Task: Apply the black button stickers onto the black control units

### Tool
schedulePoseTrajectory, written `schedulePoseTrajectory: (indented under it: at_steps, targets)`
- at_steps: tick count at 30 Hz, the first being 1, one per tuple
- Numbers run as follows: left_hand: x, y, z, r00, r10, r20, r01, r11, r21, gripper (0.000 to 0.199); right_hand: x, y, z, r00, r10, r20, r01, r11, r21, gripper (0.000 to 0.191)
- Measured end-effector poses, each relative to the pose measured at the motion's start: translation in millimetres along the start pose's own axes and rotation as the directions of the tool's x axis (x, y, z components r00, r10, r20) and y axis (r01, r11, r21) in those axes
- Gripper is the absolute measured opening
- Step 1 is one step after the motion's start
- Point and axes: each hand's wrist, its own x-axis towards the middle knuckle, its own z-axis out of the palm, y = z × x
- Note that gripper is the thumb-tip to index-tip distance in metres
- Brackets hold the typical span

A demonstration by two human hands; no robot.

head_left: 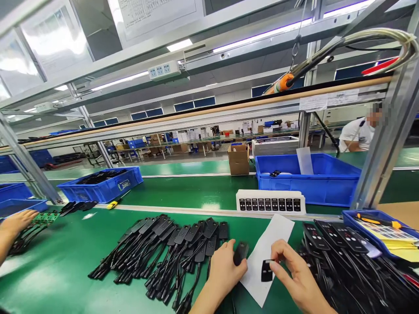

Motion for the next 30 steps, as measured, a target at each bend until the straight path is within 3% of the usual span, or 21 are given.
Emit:
schedulePoseTrajectory:
  at_steps: [3,4,7,10,13,20,30]
  targets:
    - [-6,7,4.3,0.999,0.038,-0.001,-0.037,0.956,-0.291,0.022,-7,4,1,0.990,0.131,-0.046,-0.124,0.982,0.143,0.021]
    - [-8,10,7.3,0.999,0.042,0.030,-0.023,0.884,-0.467,0.022,-8,5,1,0.984,0.168,-0.063,-0.154,0.970,0.186,0.023]
    - [-15,19,16.9,0.980,0.082,0.182,0.118,0.499,-0.859,0.038,-8,5,-1,0.961,0.254,-0.105,-0.213,0.929,0.302,0.026]
    - [-22,27,21.6,0.951,0.119,0.285,0.249,0.250,-0.936,0.049,-6,3,-3,0.940,0.320,-0.120,-0.257,0.894,0.366,0.027]
    - [-27,31,20.3,0.920,0.142,0.365,0.349,0.126,-0.929,0.053,-4,2,-4,0.915,0.384,-0.122,-0.321,0.878,0.354,0.030]
    - [-35,38,17.8,0.848,0.241,0.473,0.465,0.091,-0.880,0.060,-5,5,-1,0.891,0.451,-0.051,-0.425,0.869,0.255,0.029]
    - [-35,37,20.7,0.831,0.224,0.509,0.497,0.109,-0.861,0.061,-9,7,0,0.868,0.496,-0.016,-0.482,0.850,0.211,0.027]
